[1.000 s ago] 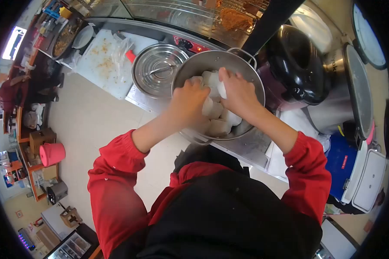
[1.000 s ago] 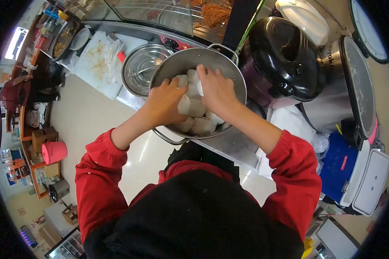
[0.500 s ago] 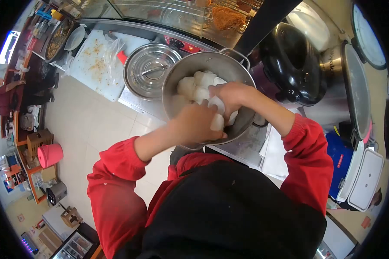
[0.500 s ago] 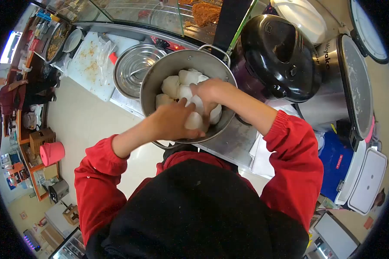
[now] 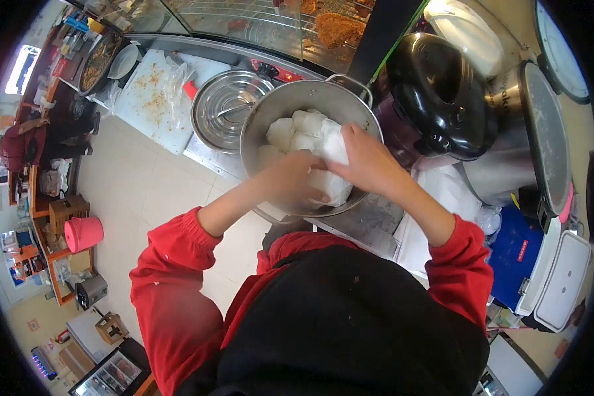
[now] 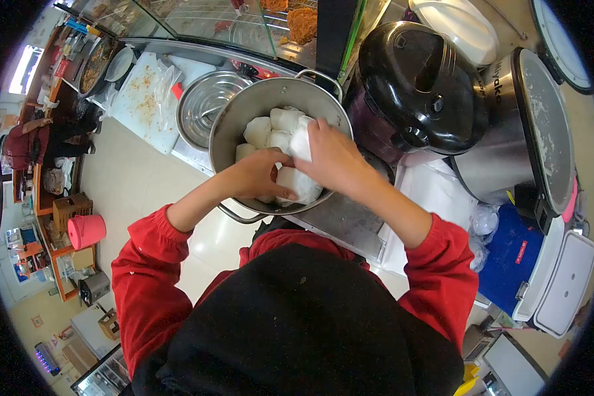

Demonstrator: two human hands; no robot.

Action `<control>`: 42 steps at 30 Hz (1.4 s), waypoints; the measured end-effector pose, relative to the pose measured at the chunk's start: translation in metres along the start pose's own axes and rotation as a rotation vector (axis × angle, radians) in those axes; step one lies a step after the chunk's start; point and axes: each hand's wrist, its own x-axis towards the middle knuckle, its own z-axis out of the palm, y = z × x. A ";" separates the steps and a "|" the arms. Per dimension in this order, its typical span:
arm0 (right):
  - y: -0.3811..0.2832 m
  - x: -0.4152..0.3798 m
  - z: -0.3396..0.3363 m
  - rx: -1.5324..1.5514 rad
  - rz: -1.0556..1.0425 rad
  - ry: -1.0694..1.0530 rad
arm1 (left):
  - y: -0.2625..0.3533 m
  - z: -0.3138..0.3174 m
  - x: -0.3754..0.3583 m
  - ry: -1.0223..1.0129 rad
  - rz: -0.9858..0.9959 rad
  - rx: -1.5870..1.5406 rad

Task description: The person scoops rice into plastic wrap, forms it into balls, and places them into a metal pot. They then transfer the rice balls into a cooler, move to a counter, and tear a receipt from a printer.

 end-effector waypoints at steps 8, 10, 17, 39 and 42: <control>-0.003 -0.008 -0.016 -0.165 0.023 -0.417 | -0.014 0.015 0.013 -0.082 -0.020 -0.030; -0.003 -0.013 -0.013 -0.226 -0.045 -0.323 | -0.004 0.015 0.016 -0.063 0.072 -0.082; -0.009 -0.045 0.009 -0.201 0.006 0.002 | 0.015 0.005 0.034 -0.125 0.289 -0.373; 0.353 -0.550 -0.176 0.538 1.240 -0.784 | -0.055 0.021 0.053 0.524 -0.186 0.129; 0.341 -0.551 -0.150 0.266 1.129 -0.801 | -0.008 0.027 0.053 0.494 -0.282 -0.222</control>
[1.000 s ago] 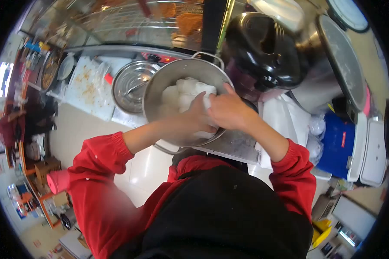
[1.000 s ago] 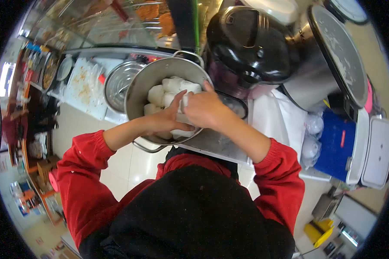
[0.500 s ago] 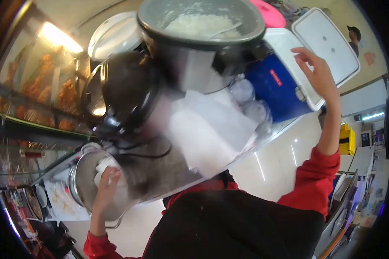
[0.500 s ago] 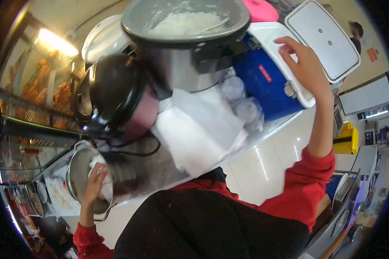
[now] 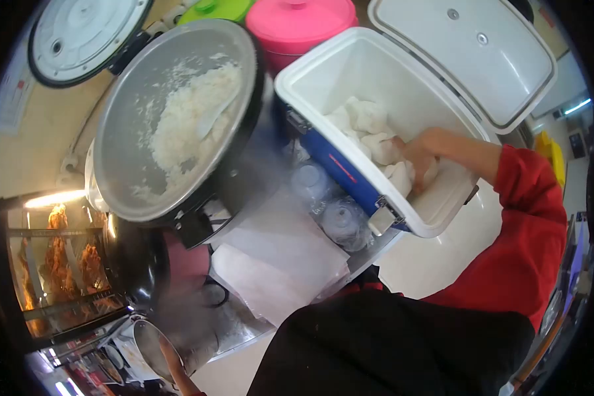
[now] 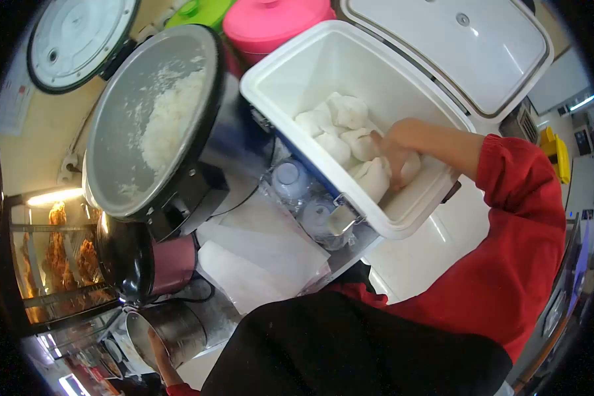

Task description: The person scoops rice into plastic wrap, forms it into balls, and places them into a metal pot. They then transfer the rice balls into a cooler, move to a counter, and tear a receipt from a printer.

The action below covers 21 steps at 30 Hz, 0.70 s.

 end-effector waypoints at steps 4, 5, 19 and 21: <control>-0.022 -0.012 0.011 -0.131 0.050 0.158 | 0.011 -0.009 0.012 -0.201 0.032 0.070; -0.018 -0.010 0.010 -0.114 0.039 0.187 | -0.003 -0.016 0.023 -0.143 -0.011 0.093; -0.039 -0.146 0.001 1.056 -0.807 0.580 | 0.057 -0.007 -0.001 -0.216 -0.206 0.217; -0.103 -0.142 0.007 1.164 -0.861 0.498 | 0.043 -0.017 -0.001 -0.315 0.106 0.129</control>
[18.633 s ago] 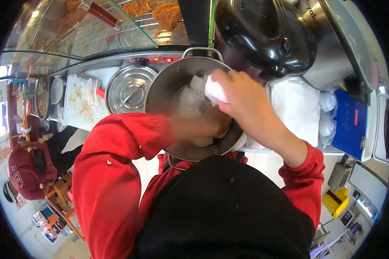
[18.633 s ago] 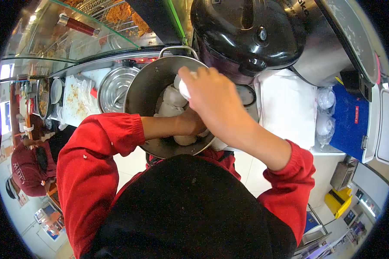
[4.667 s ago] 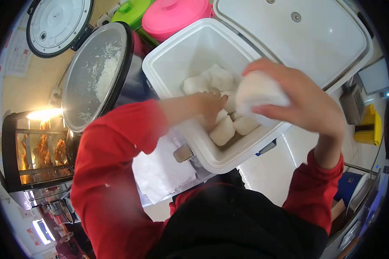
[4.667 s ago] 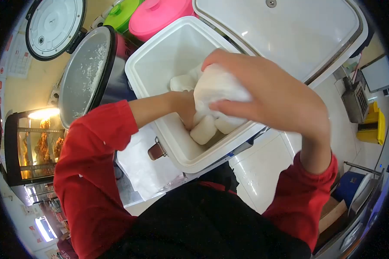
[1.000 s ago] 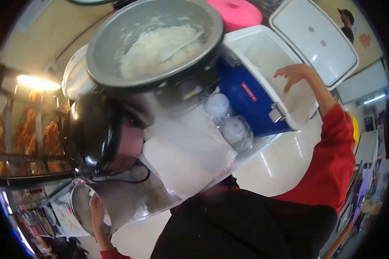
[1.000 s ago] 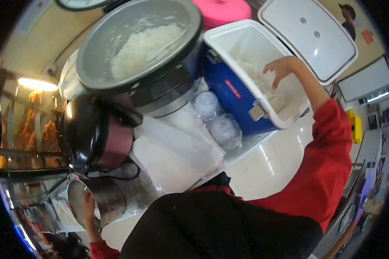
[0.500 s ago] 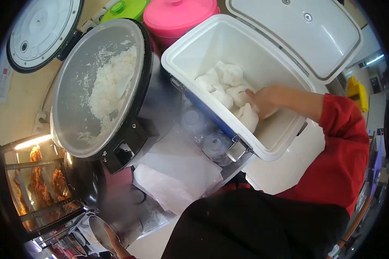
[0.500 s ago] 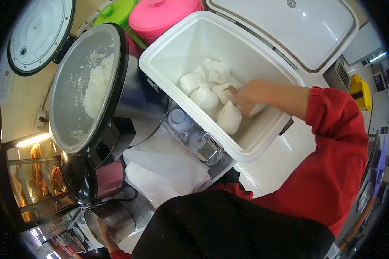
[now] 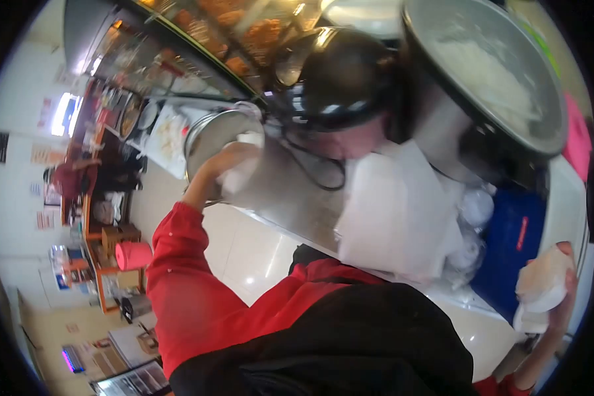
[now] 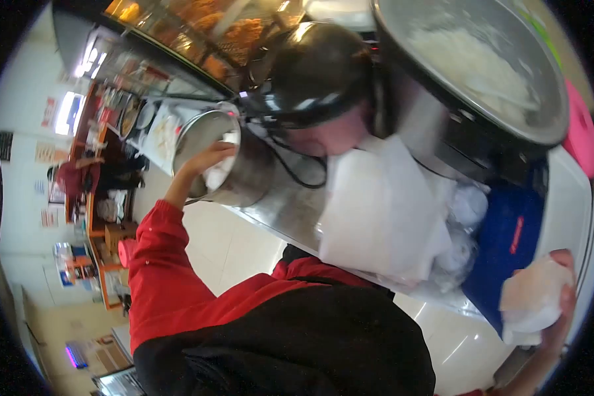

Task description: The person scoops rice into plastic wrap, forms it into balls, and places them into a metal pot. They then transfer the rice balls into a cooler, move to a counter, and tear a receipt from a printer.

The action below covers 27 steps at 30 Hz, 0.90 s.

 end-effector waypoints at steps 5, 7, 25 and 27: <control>-0.044 0.049 0.216 -0.171 -0.022 -0.174 | -0.004 -0.016 0.007 -0.155 0.044 -0.093; -0.055 0.071 0.294 -0.091 -0.123 -0.290 | -0.012 -0.017 0.011 -0.161 0.056 -0.157; 0.037 0.231 0.555 -1.791 -0.889 -0.351 | -0.029 0.018 0.000 0.036 0.219 -0.322; 0.032 0.231 0.544 -1.757 -0.890 -0.442 | -0.024 0.019 0.002 0.080 0.300 -0.269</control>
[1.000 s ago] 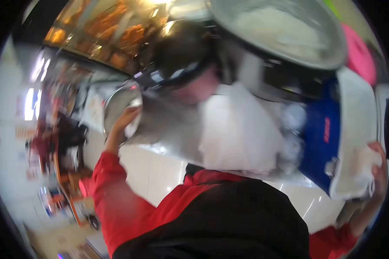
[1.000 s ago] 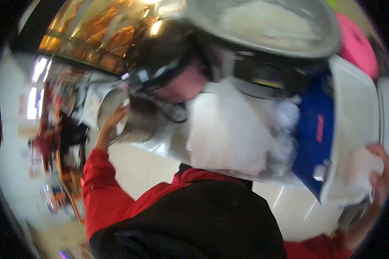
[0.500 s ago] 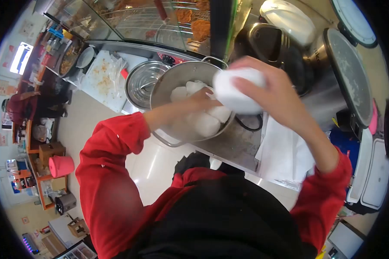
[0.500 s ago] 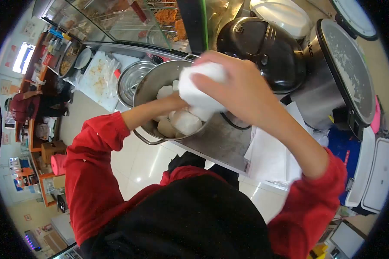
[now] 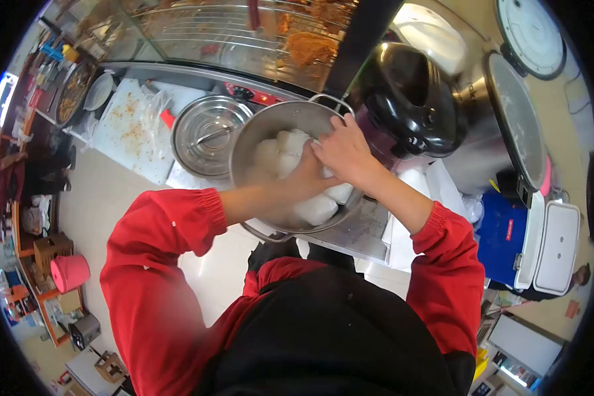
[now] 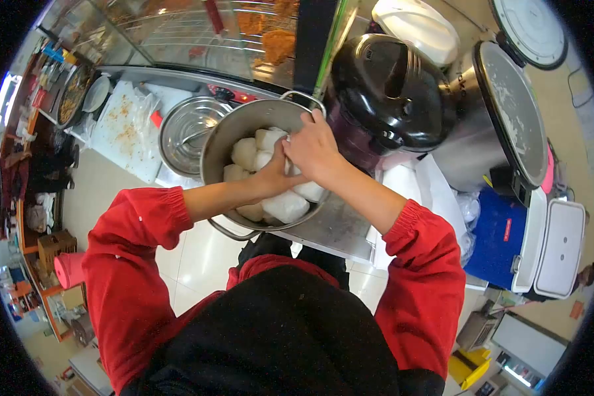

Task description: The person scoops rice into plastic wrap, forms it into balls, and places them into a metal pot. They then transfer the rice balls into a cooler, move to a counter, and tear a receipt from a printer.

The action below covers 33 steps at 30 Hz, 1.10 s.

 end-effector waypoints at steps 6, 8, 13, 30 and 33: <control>0.015 -0.102 -0.069 0.517 0.228 0.495 | 0.040 -0.011 -0.003 -0.179 -0.185 -0.285; 0.039 -0.182 -0.107 0.493 0.449 0.493 | 0.043 -0.010 -0.001 -0.186 -0.280 -0.275; 0.137 -0.391 -0.114 0.196 1.090 0.559 | 0.010 -0.013 0.011 -0.005 -0.602 -0.411; 0.322 -0.577 0.155 0.555 0.732 -0.719 | -0.090 -0.069 0.015 0.363 -0.450 0.574; 0.302 -0.579 0.192 0.559 0.835 -0.635 | -0.068 -0.065 0.007 0.259 -0.301 0.748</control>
